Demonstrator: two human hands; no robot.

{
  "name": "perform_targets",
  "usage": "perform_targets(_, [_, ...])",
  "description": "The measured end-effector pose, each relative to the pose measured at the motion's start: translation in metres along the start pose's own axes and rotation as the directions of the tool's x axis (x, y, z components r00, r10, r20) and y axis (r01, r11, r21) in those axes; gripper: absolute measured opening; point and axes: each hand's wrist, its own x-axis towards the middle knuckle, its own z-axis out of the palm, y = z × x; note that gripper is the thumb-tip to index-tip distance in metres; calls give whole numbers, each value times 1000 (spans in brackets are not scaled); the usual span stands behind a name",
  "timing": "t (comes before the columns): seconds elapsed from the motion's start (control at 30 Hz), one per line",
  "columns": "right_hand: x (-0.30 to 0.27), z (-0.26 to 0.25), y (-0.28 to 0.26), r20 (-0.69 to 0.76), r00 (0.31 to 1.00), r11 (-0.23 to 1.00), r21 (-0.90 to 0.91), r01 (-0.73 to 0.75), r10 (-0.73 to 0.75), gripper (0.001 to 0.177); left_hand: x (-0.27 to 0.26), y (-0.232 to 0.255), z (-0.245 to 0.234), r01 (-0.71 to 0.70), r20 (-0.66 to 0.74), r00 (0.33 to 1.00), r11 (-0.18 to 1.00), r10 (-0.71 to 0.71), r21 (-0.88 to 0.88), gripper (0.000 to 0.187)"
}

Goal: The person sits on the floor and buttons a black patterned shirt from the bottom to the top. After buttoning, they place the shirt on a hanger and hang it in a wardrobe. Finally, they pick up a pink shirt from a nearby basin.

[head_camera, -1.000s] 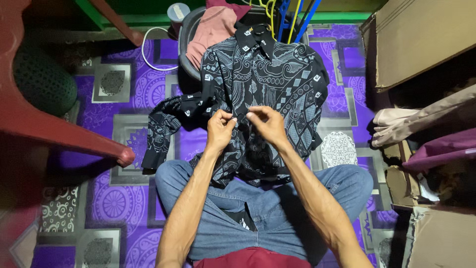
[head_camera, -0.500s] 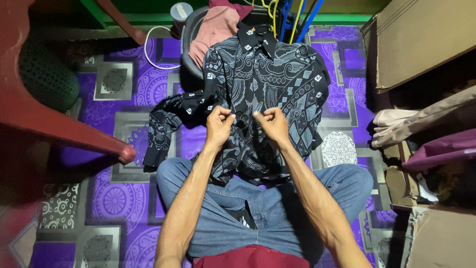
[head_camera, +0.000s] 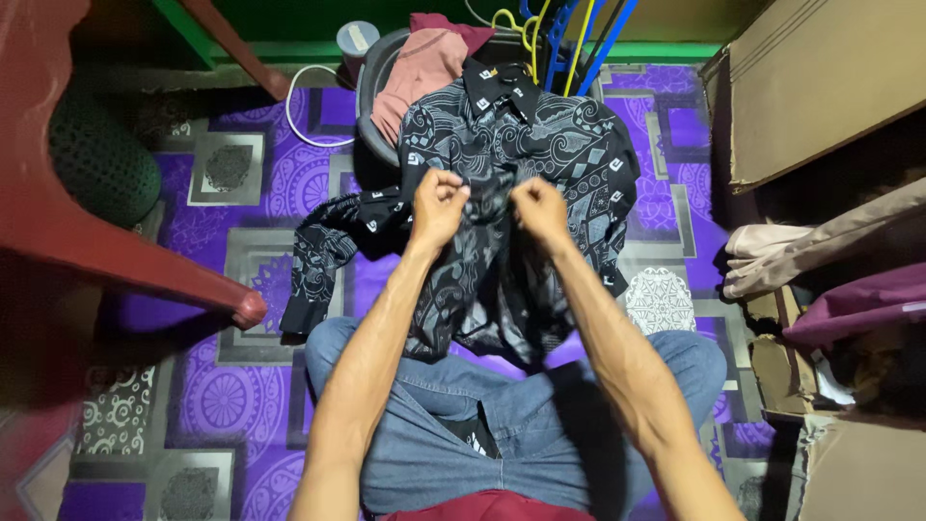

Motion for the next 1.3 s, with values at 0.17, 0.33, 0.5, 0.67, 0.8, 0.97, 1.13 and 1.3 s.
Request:
perform_targets(0.17, [62, -32, -77, -66, 996, 995, -80, 52, -57, 13, 76, 7, 15, -221, -34, 973, 968, 227, 119, 23])
perform_targets(0.33, [106, -39, -114, -148, 985, 982, -179, 58, -85, 15, 129, 13, 31, -245, -115, 955, 945, 274, 219, 22])
perform_targets(0.5, [142, -28, -69, -172, 950, 897, -406, 174, -262, 17, 154, -10, 39, -152, -191, 948, 893, 253, 424, 23])
perform_targets(0.67, [156, -23, -15, 9, 950, 759, -599, 256, -313, 27, 152, -51, 35, -137, -73, 975, 829, 209, 542, 15])
perform_targets(0.8, [141, -28, -18, 72, 981, 784, -592, 188, -181, 35, 145, -64, 31, -199, 30, 977, 847, 213, 493, 13])
perform_targets(0.97, [87, -26, -54, -49, 943, 816, -517, 258, -329, 37, 132, -43, 25, -218, 103, 976, 897, 193, 384, 14])
perform_targets(1.13, [-2, -16, -53, -49, 926, 637, -739, 218, -374, 60, 109, -5, 24, -441, 23, 863, 731, 505, 520, 10])
perform_targets(1.3, [-43, -12, 23, 6, 943, 501, -846, 182, -332, 47, 49, 25, 32, -283, 22, 950, 833, 310, 476, 15])
